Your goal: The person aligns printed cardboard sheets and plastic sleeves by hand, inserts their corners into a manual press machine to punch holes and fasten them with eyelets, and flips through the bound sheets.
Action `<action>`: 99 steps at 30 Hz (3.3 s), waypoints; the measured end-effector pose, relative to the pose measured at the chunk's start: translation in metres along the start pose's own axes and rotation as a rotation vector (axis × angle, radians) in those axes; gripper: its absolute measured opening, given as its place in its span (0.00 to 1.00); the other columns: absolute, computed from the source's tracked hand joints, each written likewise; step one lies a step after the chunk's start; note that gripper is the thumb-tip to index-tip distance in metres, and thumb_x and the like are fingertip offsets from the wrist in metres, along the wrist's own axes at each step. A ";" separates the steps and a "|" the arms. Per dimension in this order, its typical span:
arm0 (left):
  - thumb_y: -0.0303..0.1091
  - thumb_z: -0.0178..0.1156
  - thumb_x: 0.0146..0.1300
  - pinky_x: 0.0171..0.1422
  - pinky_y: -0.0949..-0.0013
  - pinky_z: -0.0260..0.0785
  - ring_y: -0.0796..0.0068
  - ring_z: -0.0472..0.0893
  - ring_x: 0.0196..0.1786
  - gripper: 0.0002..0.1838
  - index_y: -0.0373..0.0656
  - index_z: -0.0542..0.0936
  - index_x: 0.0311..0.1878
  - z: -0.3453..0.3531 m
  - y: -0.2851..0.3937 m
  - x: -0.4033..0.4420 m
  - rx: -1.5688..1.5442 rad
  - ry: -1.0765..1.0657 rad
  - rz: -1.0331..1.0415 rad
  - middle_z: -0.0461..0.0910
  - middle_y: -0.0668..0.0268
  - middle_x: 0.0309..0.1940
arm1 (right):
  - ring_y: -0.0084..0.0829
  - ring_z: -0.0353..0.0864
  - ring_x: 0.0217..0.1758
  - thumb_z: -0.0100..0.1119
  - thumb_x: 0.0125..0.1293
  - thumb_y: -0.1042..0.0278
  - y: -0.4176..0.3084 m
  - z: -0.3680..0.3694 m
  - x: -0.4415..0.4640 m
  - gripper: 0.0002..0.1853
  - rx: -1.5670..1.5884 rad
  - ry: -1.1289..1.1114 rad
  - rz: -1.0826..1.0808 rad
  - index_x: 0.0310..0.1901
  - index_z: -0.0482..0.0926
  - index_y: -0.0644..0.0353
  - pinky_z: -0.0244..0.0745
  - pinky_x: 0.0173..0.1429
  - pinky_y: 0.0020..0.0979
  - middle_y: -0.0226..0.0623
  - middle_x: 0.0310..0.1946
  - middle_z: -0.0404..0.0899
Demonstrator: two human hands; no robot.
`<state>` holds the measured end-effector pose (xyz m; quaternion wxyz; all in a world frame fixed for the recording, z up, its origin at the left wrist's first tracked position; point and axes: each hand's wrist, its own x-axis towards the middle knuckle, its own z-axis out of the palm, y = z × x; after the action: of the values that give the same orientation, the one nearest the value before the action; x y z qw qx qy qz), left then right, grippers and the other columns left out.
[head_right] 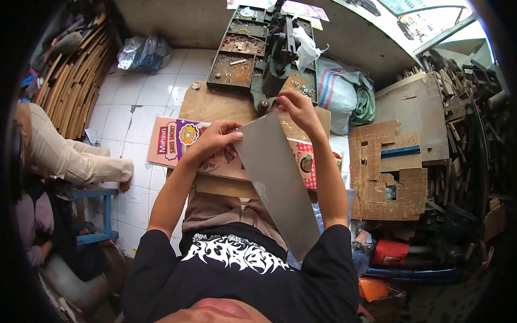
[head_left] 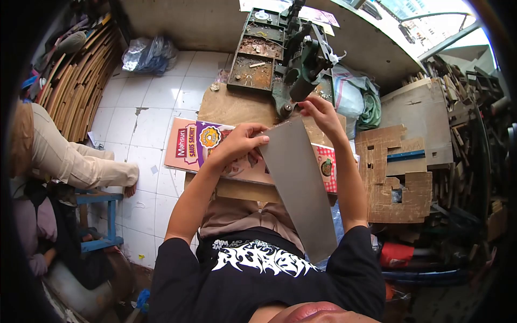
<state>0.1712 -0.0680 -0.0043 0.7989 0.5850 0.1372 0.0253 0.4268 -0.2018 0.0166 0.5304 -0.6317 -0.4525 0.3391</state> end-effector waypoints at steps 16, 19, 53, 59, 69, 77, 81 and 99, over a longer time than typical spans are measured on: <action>0.32 0.60 0.69 0.31 0.76 0.79 0.77 0.83 0.29 0.20 0.28 0.73 0.58 0.002 0.000 0.000 0.006 0.030 0.005 0.82 0.59 0.40 | 0.18 0.77 0.39 0.58 0.70 0.73 -0.001 0.043 -0.129 0.28 0.066 0.122 0.171 0.69 0.63 0.59 0.73 0.44 0.24 0.34 0.37 0.82; 0.33 0.59 0.69 0.31 0.76 0.79 0.76 0.83 0.27 0.20 0.27 0.73 0.58 0.001 -0.007 0.003 0.001 0.043 0.040 0.82 0.59 0.39 | 0.19 0.77 0.41 0.57 0.71 0.73 -0.005 0.048 -0.129 0.29 0.019 0.149 0.162 0.72 0.60 0.57 0.73 0.47 0.24 0.34 0.41 0.82; 0.27 0.67 0.42 0.35 0.79 0.68 0.83 0.78 0.29 0.12 0.36 0.78 0.32 -0.001 0.005 -0.012 -0.010 -0.222 -0.008 0.79 0.69 0.25 | 0.43 0.83 0.36 0.63 0.63 0.70 -0.066 0.132 -0.186 0.22 -0.666 0.653 -0.040 0.60 0.78 0.50 0.76 0.40 0.39 0.40 0.36 0.82; 0.26 0.70 0.49 0.37 0.80 0.67 0.84 0.79 0.34 0.12 0.35 0.79 0.36 -0.003 -0.004 -0.005 -0.046 -0.254 0.043 0.82 0.69 0.30 | 0.41 0.84 0.45 0.65 0.62 0.72 -0.062 0.123 -0.182 0.23 -0.543 0.627 0.023 0.60 0.78 0.55 0.76 0.50 0.36 0.47 0.46 0.84; 0.29 0.69 0.56 0.38 0.79 0.71 0.83 0.80 0.34 0.14 0.34 0.79 0.42 -0.005 -0.013 -0.002 -0.056 -0.241 0.137 0.82 0.68 0.32 | 0.40 0.84 0.49 0.65 0.62 0.74 -0.056 0.115 -0.174 0.23 -0.426 0.613 0.125 0.60 0.78 0.59 0.76 0.53 0.34 0.49 0.48 0.83; 0.37 0.61 0.68 0.33 0.76 0.76 0.77 0.84 0.32 0.15 0.33 0.77 0.47 0.004 0.008 0.004 0.002 -0.005 -0.082 0.83 0.61 0.34 | 0.33 0.82 0.54 0.60 0.68 0.70 -0.041 0.063 -0.150 0.23 -0.339 0.473 0.229 0.64 0.74 0.62 0.74 0.57 0.31 0.51 0.54 0.81; 0.38 0.59 0.69 0.37 0.74 0.79 0.73 0.86 0.35 0.16 0.33 0.76 0.49 0.005 0.024 0.017 0.039 -0.004 -0.089 0.83 0.59 0.35 | 0.36 0.80 0.60 0.57 0.71 0.68 -0.041 0.051 -0.136 0.23 -0.352 0.440 0.236 0.66 0.72 0.59 0.72 0.61 0.31 0.52 0.58 0.78; 0.40 0.58 0.71 0.39 0.75 0.80 0.75 0.86 0.35 0.14 0.36 0.76 0.45 -0.017 0.011 0.080 -0.139 0.002 -0.057 0.84 0.62 0.36 | 0.17 0.77 0.43 0.57 0.72 0.70 -0.015 0.032 -0.089 0.23 -0.285 0.523 0.300 0.67 0.71 0.60 0.74 0.49 0.22 0.41 0.56 0.81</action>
<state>0.2450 -0.0329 -0.0142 0.8378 0.5240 0.1526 0.0127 0.3628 -0.2723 0.0203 0.4792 -0.8246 -0.2459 0.1730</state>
